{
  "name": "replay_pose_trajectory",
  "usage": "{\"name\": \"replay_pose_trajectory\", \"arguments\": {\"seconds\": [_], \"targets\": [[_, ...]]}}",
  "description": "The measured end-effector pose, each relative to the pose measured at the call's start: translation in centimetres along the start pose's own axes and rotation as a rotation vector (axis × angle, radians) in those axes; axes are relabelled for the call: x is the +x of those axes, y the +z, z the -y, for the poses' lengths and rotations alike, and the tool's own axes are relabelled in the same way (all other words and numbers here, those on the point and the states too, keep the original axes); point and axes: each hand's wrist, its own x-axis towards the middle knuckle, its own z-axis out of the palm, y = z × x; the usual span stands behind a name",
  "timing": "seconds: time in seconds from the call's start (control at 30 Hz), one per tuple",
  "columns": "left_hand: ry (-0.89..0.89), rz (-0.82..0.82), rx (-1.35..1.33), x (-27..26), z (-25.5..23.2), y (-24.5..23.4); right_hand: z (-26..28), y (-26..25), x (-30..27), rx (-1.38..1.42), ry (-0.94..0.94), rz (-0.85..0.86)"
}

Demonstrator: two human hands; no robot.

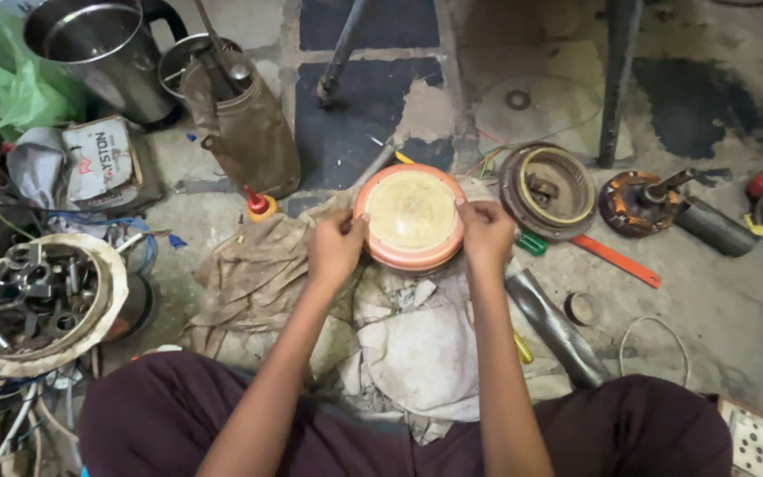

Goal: The person handles the internal copper winding of a fan motor and then fits the circular metal housing covers back together by hand.

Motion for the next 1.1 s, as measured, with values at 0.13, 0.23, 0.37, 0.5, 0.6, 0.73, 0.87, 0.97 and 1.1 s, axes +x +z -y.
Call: {"name": "replay_pose_trajectory", "arguments": {"seconds": [0.13,0.23,0.37,0.5,0.6,0.73,0.87,0.97,1.1], "targets": [[-0.009,0.002,-0.072,0.2,1.1,0.7,0.1,-0.4,0.4,-0.114,-0.057,0.021],[-0.049,0.008,-0.135,0.7,1.8,0.9,-0.6,-0.8,1.1,-0.036,-0.053,0.066],[-0.137,0.056,-0.311,1.2,2.4,0.9,-0.8,-0.8,1.0,-0.053,-0.046,0.08],[-0.23,0.107,-0.389,1.1,2.3,0.5,-1.0,-0.7,0.9,-0.126,-0.203,0.087],[-0.293,0.107,-0.392,1.1,1.6,0.2,-1.2,-0.5,1.1,-0.14,-0.166,0.096],[-0.237,0.044,-0.317,0.8,1.2,0.3,-2.0,-0.3,1.6,-0.131,-0.163,0.139],[-0.161,-0.023,-0.225,0.7,1.0,0.7,-3.4,0.2,2.2,-0.168,-0.285,0.139],[-0.187,0.0,-0.175,0.9,1.0,0.7,-4.2,0.5,2.4,-0.187,-0.281,0.125],[-0.235,0.022,-0.194,1.4,1.2,1.2,-4.7,0.9,3.1,-0.083,-0.246,0.162]]}}
